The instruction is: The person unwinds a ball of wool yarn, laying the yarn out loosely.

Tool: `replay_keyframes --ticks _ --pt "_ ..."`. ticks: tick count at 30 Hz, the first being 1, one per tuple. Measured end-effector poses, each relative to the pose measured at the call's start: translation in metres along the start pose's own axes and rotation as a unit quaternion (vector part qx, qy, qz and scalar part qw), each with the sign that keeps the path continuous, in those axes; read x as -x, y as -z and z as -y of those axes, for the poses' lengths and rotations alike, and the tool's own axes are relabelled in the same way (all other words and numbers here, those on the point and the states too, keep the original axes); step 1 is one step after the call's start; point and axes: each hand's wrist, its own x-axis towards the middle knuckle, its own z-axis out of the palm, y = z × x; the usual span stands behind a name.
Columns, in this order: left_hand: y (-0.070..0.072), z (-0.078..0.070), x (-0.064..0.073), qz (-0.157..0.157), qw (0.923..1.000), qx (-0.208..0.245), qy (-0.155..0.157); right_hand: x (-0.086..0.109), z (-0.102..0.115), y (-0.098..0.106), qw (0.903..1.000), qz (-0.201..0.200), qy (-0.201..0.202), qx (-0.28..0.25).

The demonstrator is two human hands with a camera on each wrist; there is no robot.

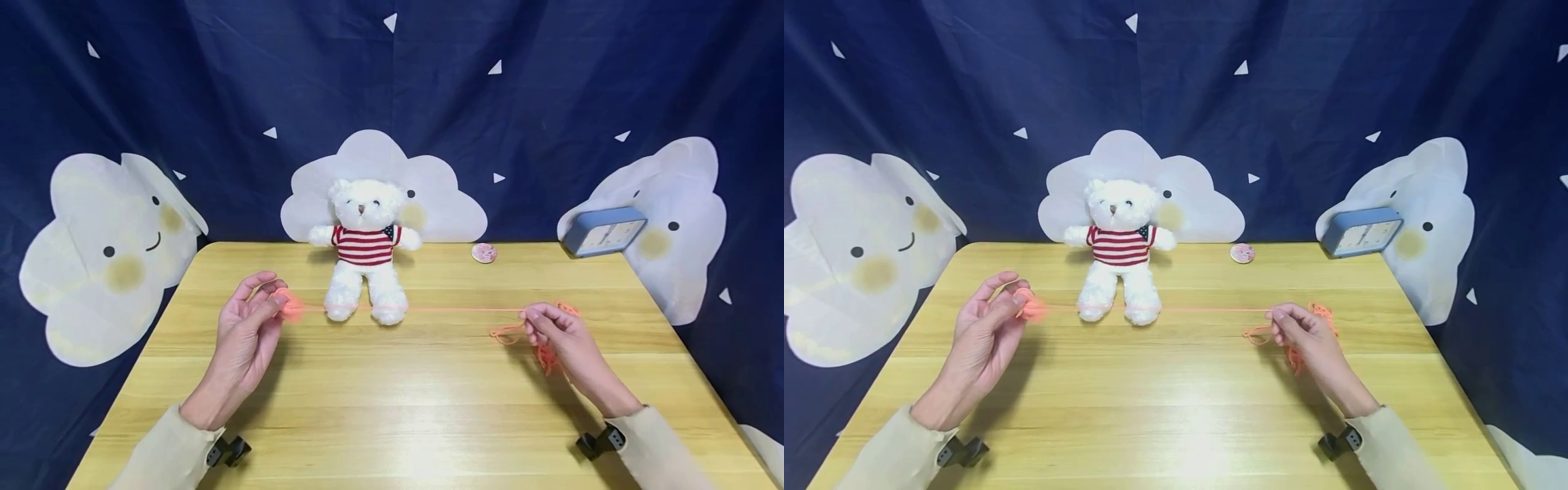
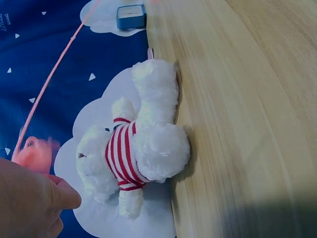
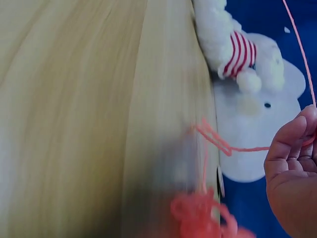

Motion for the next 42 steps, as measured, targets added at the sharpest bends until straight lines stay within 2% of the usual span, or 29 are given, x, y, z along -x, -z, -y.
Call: replay_keyframes --ticks 6,12,17,20,24,29,33,37,39,42 --pt "0.000 -0.001 -0.001 -0.003 0.9999 -0.006 -0.009 0.009 0.002 0.031 0.9986 -0.035 -0.010 -0.038" --pt "0.001 0.000 -0.001 -0.005 0.9999 -0.002 -0.011 0.013 0.001 0.066 0.9928 -0.058 -0.002 -0.104" --pt "0.000 0.000 0.000 -0.003 1.0000 0.000 -0.009 0.014 0.000 0.093 0.9892 -0.098 -0.006 -0.108" --pt "0.000 0.001 0.000 0.002 1.0000 0.007 -0.006 0.014 -0.001 0.108 0.9882 -0.124 -0.026 -0.086" --pt "-0.001 0.002 0.000 0.003 0.9999 0.013 -0.005 0.015 -0.001 0.123 0.9854 -0.153 -0.069 -0.031" --pt "-0.003 0.004 0.000 0.002 0.9998 0.019 -0.006 0.016 -0.005 0.132 0.9774 -0.169 -0.121 0.036" --pt "-0.003 0.005 -0.001 0.013 0.9997 0.021 0.005 0.014 -0.007 0.126 0.9752 -0.142 -0.146 0.086" --pt "-0.004 0.006 0.000 0.017 0.9997 0.011 0.017 0.013 -0.005 0.111 0.9715 -0.112 -0.141 0.155" --pt "-0.004 0.007 0.000 0.017 0.9997 0.007 0.019 0.013 -0.002 0.102 0.9644 -0.121 -0.127 0.198" --pt "-0.005 0.008 0.000 0.016 0.9997 0.001 0.018 0.013 0.001 0.086 0.9499 -0.169 -0.102 0.242"
